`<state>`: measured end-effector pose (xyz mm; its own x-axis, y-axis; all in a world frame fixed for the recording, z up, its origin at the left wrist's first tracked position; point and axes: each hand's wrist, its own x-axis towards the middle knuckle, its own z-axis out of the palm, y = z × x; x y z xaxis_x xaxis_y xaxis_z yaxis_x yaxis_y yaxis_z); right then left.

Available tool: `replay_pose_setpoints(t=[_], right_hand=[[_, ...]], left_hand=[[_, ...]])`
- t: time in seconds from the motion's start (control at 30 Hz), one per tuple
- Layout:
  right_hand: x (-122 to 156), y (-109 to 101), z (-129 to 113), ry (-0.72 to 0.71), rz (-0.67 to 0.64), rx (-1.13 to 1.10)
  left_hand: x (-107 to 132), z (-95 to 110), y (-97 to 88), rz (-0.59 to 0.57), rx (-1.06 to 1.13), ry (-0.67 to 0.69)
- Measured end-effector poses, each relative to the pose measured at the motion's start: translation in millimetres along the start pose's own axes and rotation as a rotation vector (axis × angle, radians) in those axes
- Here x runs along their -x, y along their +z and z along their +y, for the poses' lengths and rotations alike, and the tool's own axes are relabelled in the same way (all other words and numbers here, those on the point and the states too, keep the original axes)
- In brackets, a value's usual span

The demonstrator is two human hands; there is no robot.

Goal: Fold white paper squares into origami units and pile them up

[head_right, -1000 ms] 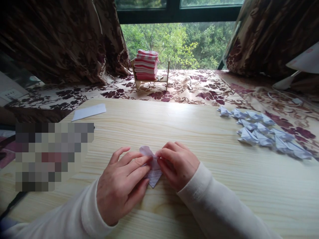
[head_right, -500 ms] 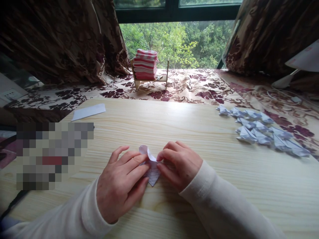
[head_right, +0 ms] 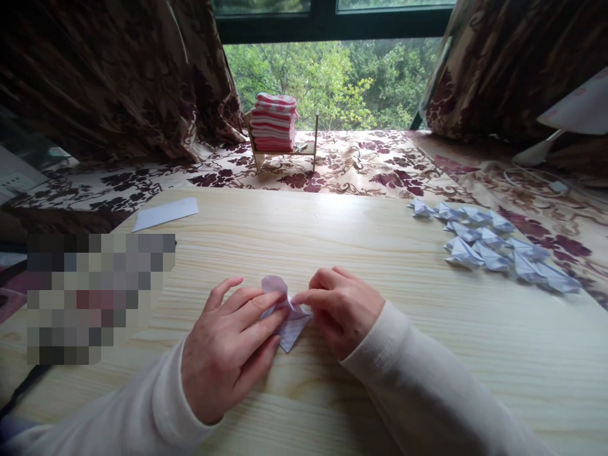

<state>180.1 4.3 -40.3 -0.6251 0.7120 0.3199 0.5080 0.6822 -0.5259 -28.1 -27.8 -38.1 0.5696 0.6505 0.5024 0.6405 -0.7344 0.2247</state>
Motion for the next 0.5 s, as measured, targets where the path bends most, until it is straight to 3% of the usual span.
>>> replay_pose_setpoints(t=[0.5], right_hand=[[-0.4,3.3,2.2,0.006,0.065,-0.013]], left_hand=[[1.1,0.4,2.1,-0.075,-0.061,-0.019]])
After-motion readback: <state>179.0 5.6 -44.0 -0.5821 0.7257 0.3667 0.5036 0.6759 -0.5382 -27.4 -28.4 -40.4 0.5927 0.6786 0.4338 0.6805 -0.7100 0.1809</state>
